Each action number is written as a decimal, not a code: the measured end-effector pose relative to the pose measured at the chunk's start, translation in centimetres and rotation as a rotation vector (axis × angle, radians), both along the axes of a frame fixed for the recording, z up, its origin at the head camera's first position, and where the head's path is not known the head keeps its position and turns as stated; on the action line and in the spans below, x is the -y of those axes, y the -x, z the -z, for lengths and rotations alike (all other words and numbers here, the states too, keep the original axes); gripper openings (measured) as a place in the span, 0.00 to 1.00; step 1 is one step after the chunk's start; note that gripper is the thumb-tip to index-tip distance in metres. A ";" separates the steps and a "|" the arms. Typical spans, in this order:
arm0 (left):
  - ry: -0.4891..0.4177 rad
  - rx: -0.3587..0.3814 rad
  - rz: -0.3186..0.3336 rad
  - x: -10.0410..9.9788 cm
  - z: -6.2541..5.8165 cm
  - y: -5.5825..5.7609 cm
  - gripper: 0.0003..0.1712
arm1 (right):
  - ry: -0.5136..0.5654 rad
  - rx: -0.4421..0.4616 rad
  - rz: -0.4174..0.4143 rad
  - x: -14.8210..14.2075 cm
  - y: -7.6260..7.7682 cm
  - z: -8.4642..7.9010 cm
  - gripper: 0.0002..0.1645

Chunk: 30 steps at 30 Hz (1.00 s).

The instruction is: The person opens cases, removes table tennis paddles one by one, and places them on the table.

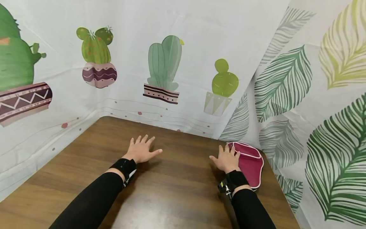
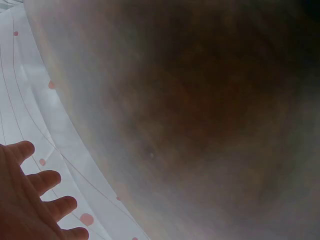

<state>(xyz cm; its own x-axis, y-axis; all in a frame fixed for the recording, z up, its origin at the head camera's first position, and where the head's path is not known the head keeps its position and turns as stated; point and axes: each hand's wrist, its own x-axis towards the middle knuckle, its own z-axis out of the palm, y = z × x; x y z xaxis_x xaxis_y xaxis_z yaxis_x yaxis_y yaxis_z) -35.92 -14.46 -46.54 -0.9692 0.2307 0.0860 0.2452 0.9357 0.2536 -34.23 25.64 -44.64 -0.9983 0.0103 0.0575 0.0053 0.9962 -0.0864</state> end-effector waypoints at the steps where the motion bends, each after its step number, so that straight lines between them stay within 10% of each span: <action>1: -0.003 -0.003 -0.003 0.1 0.0 0.0 0.57 | 0.002 -0.004 -0.001 -0.2 0.0 0.0 0.51; 17: -0.011 0.004 -0.005 0.0 0.0 -0.2 0.54 | 0.005 0.048 0.018 -2.6 -0.4 0.8 0.50; 30: 0.011 0.046 0.007 0.5 0.3 -0.3 0.54 | -0.101 -0.020 -0.085 -3.4 -0.7 2.0 0.28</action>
